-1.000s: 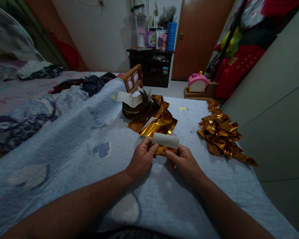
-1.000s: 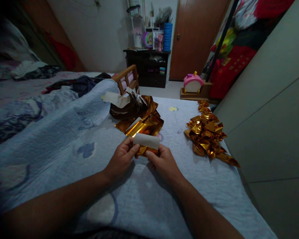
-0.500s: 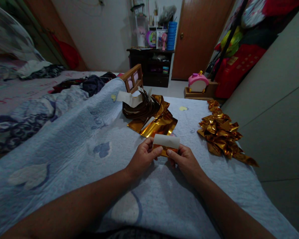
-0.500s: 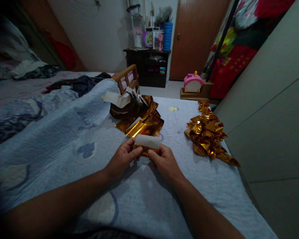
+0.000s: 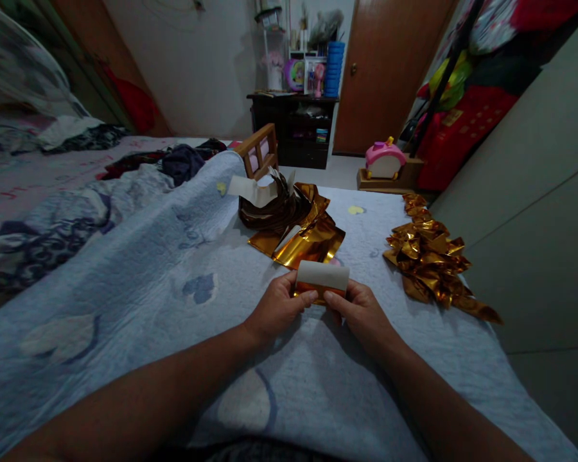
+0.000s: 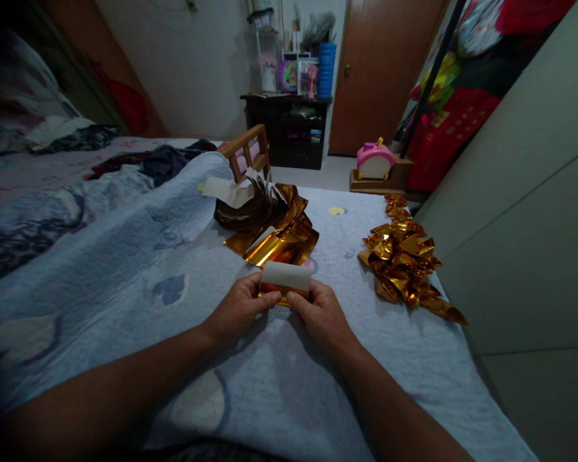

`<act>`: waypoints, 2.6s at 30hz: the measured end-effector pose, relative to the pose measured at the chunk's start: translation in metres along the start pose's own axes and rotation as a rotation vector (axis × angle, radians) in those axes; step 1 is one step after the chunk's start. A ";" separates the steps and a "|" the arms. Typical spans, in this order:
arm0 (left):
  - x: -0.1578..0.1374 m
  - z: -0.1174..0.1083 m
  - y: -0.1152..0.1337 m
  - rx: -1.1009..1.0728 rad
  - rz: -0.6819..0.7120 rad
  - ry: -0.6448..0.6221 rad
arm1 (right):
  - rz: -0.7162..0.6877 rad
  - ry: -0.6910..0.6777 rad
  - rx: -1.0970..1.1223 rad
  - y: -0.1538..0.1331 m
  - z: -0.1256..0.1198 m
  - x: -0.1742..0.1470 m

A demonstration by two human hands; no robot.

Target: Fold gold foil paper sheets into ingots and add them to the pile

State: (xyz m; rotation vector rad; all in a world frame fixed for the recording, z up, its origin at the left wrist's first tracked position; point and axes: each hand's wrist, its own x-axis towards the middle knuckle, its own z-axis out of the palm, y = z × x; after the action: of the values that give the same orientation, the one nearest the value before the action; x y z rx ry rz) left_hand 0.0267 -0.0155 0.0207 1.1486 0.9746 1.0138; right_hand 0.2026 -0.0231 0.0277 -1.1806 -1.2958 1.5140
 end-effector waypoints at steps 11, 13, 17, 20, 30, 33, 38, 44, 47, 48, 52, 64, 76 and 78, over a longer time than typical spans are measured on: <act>0.001 -0.002 0.006 0.044 -0.022 -0.006 | -0.022 -0.025 -0.119 0.002 -0.006 0.002; 0.001 -0.003 0.006 0.034 -0.024 -0.027 | -0.035 -0.010 -0.187 -0.001 -0.008 0.002; 0.001 -0.006 0.004 0.083 -0.035 -0.015 | -0.019 0.018 -0.277 -0.006 -0.011 0.001; 0.001 -0.009 0.001 0.149 -0.015 0.004 | -0.007 0.028 -0.267 -0.005 -0.012 0.001; 0.001 -0.008 0.002 0.118 -0.010 0.016 | 0.039 0.124 -0.323 0.003 -0.014 0.003; -0.001 -0.008 0.001 0.132 -0.026 0.018 | 0.021 0.167 -0.555 0.003 -0.014 0.003; -0.007 -0.008 -0.006 0.489 0.081 0.021 | -0.027 0.137 -0.946 0.003 -0.011 0.000; -0.010 -0.007 -0.013 0.921 0.217 0.037 | 0.040 0.109 -1.171 0.000 -0.004 -0.002; -0.011 -0.007 -0.011 1.072 0.228 0.016 | 0.059 0.102 -1.221 -0.002 -0.003 -0.003; -0.012 -0.007 -0.010 1.122 0.236 0.037 | 0.063 0.104 -1.235 -0.002 -0.003 -0.004; -0.011 -0.009 -0.005 1.237 0.313 0.039 | 0.053 0.159 -1.245 0.000 -0.003 -0.006; 0.000 -0.018 0.000 1.177 0.345 -0.408 | -0.346 -0.033 -1.191 0.022 -0.005 0.002; 0.004 -0.028 0.003 1.227 0.207 -0.412 | -0.328 0.101 -1.398 0.017 0.017 -0.007; 0.005 -0.029 0.006 1.203 0.194 -0.420 | -0.325 0.103 -1.397 0.016 0.016 -0.007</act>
State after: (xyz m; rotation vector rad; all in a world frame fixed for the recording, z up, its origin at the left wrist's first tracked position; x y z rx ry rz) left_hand -0.0011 -0.0034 0.0216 2.3567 1.1386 0.1966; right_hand 0.1888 -0.0359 0.0132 -1.6394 -2.3995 0.1191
